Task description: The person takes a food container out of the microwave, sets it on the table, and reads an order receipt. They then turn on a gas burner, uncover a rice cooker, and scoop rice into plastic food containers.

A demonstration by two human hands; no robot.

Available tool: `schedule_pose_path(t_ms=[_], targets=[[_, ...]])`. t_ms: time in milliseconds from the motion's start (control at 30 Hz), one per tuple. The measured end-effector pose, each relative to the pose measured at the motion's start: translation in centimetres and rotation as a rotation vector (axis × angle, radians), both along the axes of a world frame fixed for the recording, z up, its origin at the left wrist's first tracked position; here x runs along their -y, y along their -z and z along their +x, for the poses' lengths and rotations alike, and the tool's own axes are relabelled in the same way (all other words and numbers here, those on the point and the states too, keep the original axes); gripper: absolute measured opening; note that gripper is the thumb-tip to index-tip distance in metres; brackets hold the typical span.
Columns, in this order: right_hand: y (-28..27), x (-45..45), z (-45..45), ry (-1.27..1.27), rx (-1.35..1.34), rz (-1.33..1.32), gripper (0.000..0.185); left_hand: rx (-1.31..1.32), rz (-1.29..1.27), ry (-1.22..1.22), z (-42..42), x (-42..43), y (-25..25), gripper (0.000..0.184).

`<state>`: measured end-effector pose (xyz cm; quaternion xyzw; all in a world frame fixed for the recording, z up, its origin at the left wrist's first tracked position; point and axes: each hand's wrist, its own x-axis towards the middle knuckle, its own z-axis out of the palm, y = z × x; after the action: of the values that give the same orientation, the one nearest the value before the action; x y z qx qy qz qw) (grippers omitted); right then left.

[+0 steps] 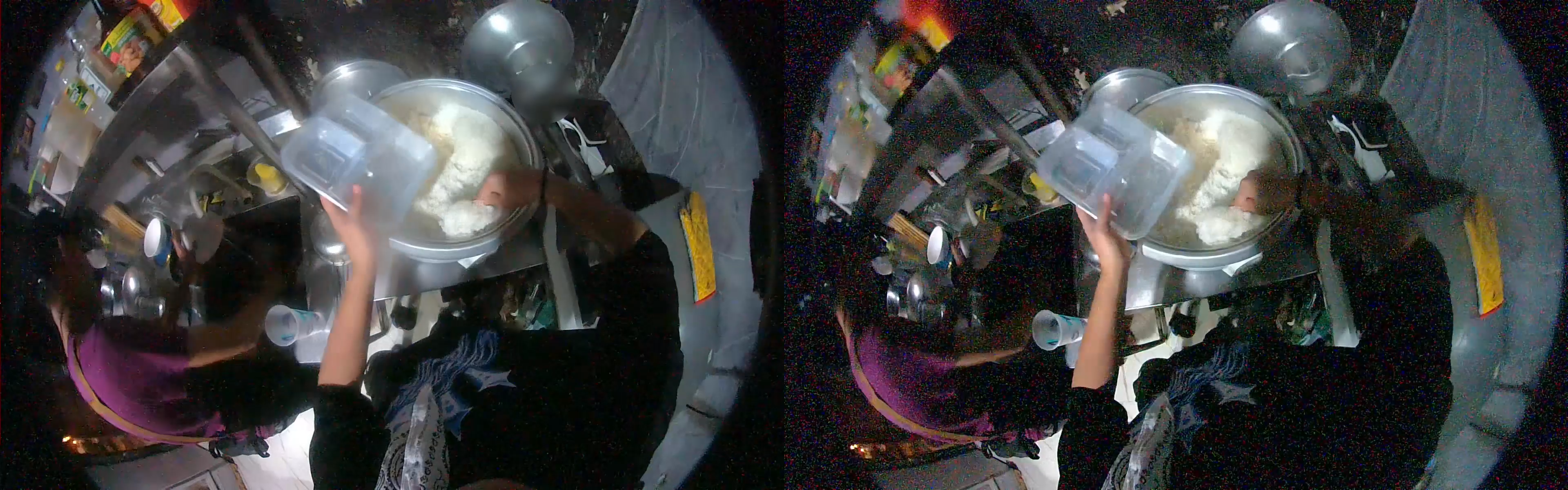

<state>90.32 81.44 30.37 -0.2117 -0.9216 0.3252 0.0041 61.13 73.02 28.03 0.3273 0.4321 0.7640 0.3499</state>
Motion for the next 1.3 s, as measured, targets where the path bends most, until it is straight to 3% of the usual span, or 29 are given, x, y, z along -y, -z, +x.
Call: schedule_pose_path(t_ms=[133,200,267,333,400,467,533,567,600,667,733,767,833,867,900,933,967,1000,1033,1100,1300], targets=[[-0.9,-2.4,0.9,-0.172,-0.067,0.114,0.024,0.292,-0.027,0.178,-1.6,-0.3,-0.4,0.051],[-5.5,-0.7,1.1,0.148,0.084,0.270,0.018,0.293,-0.022,0.211,-0.9,-0.2,-0.4,0.051],[-7.9,-1.3,1.2,0.136,0.060,0.244,0.022,0.195,-0.219,0.144,-0.3,-0.4,-0.3,0.052],[-7.9,-1.6,1.4,0.128,0.041,0.207,0.025,0.071,-0.274,0.094,0.1,-0.5,-0.9,0.059],[-5.7,-2.2,1.5,0.140,-0.199,0.251,0.023,-0.039,-0.408,0.107,0.1,-0.8,-1.8,0.082],[-4.1,-2.7,1.6,0.102,-0.082,0.250,0.023,0.004,-0.420,0.117,0.2,-1.4,-2.6,0.086],[-3.4,-3.4,1.9,0.065,0.029,0.249,0.023,-0.437,-0.407,0.180,-0.1,-2.3,-3.2,0.087],[-3.5,-3.7,2.0,0.034,0.102,0.238,0.020,-0.441,-0.407,0.176,-0.2,-3.2,-2.2,0.087],[-3.6,-3.8,2.2,0.005,0.175,0.228,0.018,-0.655,-0.435,0.117,0.0,-4.0,-1.3,0.088],[-3.5,-4.1,3.0,0.044,0.100,0.281,0.016,-0.873,-0.456,0.055,-0.2,-4.6,-0.4,0.089],[-4.5,-3.9,2.8,0.078,0.027,0.342,0.016,-0.504,-0.391,0.195,-0.1,-2.7,-3.9,0.082],[-6.1,-2.4,1.9,0.105,-0.117,0.409,0.016,-0.507,-0.387,0.189,-0.7,-2.4,-3.6,0.082],[-9.5,1.0,-0.3,0.132,-0.270,0.472,0.019,-0.014,-0.333,0.385,-1.8,-1.4,-2.4,0.067],[-11.1,2.9,-1.6,0.155,-0.202,0.702,0.022,-0.020,-0.337,0.382,-1.6,-0.5,-2.9,0.067],[-11.8,4.4,-3.0,0.179,-0.129,0.932,0.026,0.158,-0.340,0.394,-1.0,0.7,-4.0,0.060],[-11.5,5.6,-4.7,0.179,-0.136,0.933,0.026,0.336,-0.338,0.404,-0.4,1.6,-4.6,0.054],[-11.3,6.6,-6.4,0.246,0.075,1.027,0.032,0.466,-0.346,0.409,-0.3,1.8,-3.9,0.050],[-10.9,7.3,-7.5,0.312,0.291,1.114,0.039,0.460,-0.341,0.407,0.0,1.9,-2.9,0.050],[-10.5,7.6,-8.0,0.312,0.285,1.118,0.039,0.518,-0.281,0.381,0.4,1.9,-2.0,0.050],[-10.0,7.8,-9.0,0.067,0.029,1.185,0.047,0.557,-0.272,0.355,0.3,2.6,-2.5,0.049],[-13.9,8.0,-8.0,0.083,-0.140,1.348,0.043,0.555,-0.204,0.403,-1.3,6.2,-4.9,0.052]])
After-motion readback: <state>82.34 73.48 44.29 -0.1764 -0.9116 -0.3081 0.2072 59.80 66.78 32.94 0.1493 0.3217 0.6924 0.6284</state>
